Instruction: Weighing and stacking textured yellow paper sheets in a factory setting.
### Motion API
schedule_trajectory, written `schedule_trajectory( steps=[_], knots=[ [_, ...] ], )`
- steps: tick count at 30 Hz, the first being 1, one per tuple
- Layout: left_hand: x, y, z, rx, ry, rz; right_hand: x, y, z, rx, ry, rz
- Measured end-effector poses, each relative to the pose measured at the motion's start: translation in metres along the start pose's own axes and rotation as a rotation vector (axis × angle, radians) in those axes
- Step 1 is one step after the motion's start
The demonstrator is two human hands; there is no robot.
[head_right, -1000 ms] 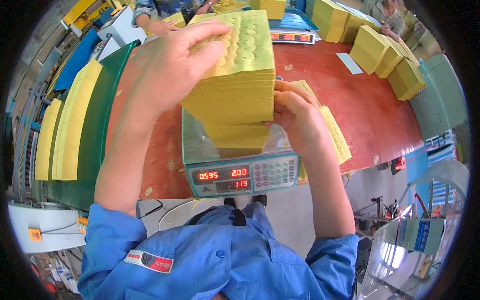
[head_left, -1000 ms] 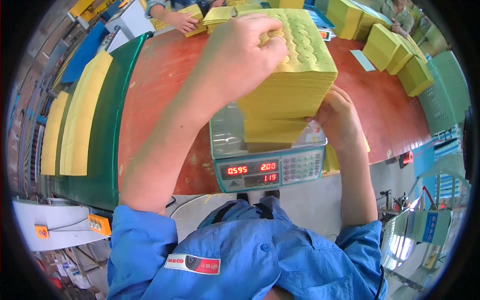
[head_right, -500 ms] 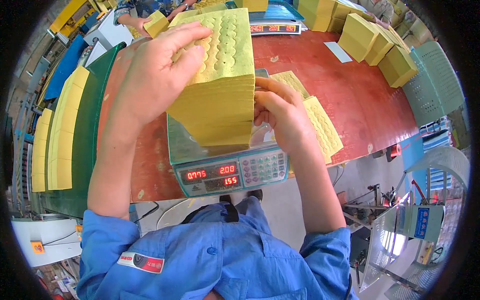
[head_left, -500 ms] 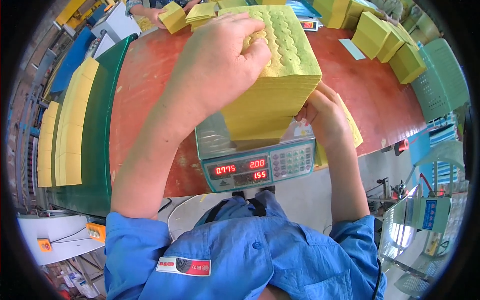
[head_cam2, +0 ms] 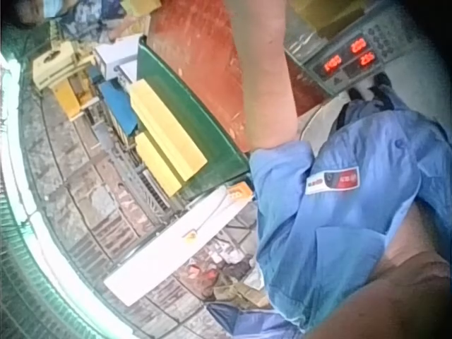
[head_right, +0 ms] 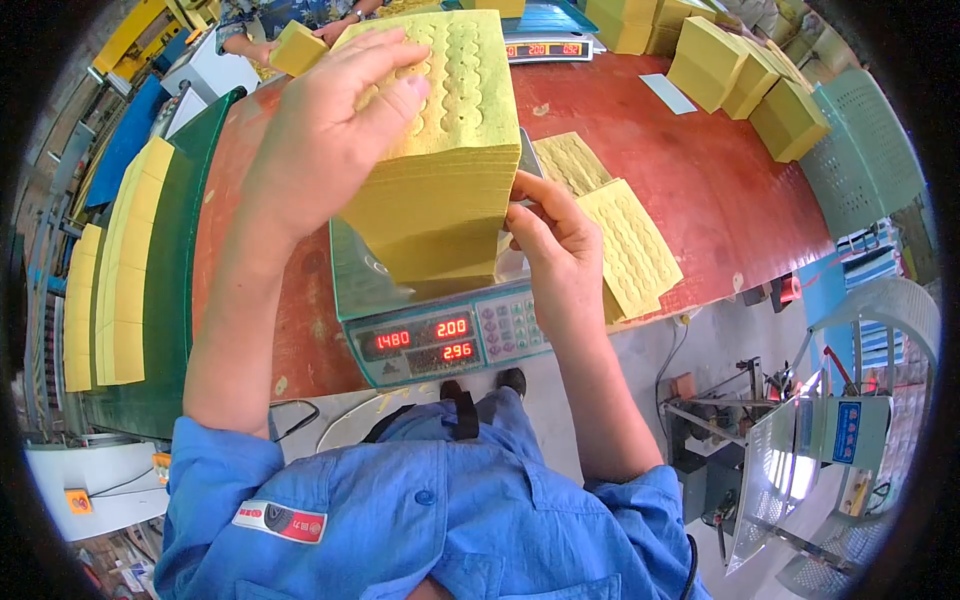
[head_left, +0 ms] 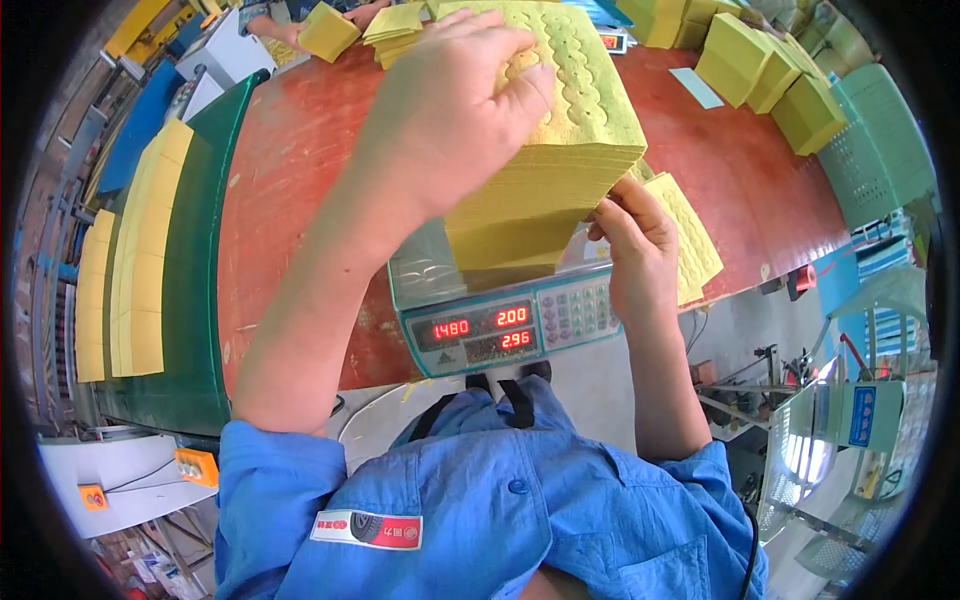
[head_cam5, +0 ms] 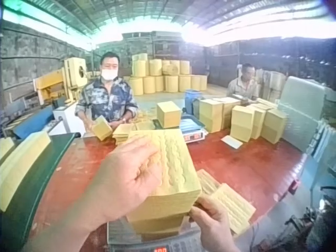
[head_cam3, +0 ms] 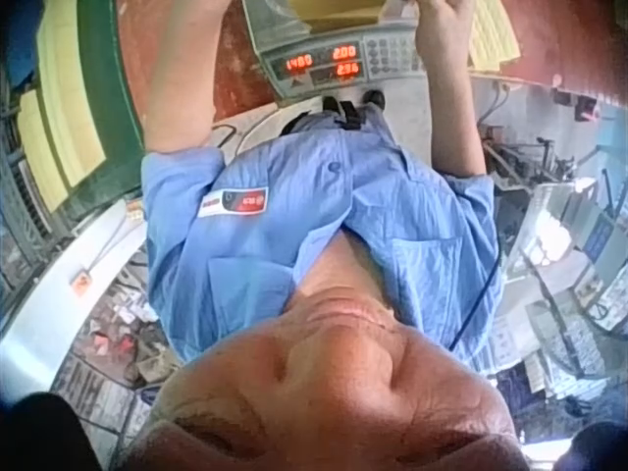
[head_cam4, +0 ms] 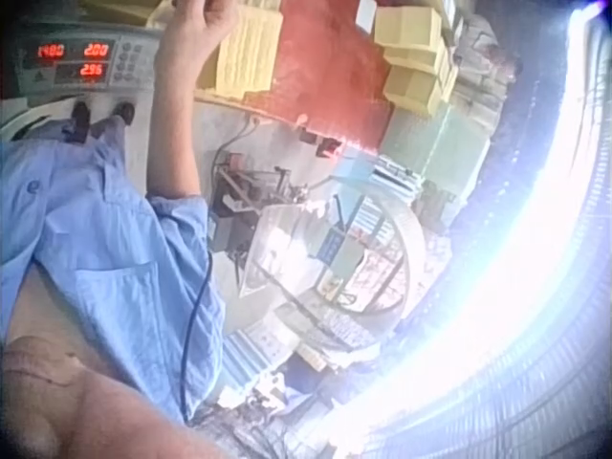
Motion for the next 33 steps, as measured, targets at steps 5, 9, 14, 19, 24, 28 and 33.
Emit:
schedule_trajectory(
  steps=[5, 9, 14, 19, 24, 28, 33],
  knots=[
    [0.014, -0.031, -0.025, -0.089, -0.313, -0.256, 0.002, -0.019, -0.001, 0.053, 0.059, -0.051],
    [-0.004, -0.093, 0.003, -0.075, -0.41, -0.437, 0.007, -0.038, 0.0, 0.071, 0.063, -0.093],
    [-0.027, -0.144, 0.0, 0.163, -0.635, -0.466, 0.004, -0.058, 0.005, 0.058, 0.037, -0.121],
    [-0.03, -0.157, 0.0, 0.224, -0.657, -0.425, -0.005, -0.071, 0.006, 0.077, 0.07, -0.123],
    [-0.028, -0.159, -0.007, 0.143, -0.576, -0.367, -0.01, -0.082, 0.007, 0.108, 0.09, -0.137],
    [-0.027, -0.157, -0.014, 0.103, -0.579, -0.359, -0.018, -0.084, 0.014, 0.142, 0.104, -0.115],
    [-0.026, -0.151, -0.024, 0.064, -0.616, -0.347, -0.022, -0.085, 0.021, 0.139, 0.096, -0.113]
  ],
)
Point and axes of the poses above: each hand's wrist, its own y-axis towards the middle knuckle, its own x-axis out of the back of the hand, z = x × y, the point moved 3 cm from there along y, towards the middle knuckle, and after that the axes turned 12 degrees about z, right-handed, at the moved point
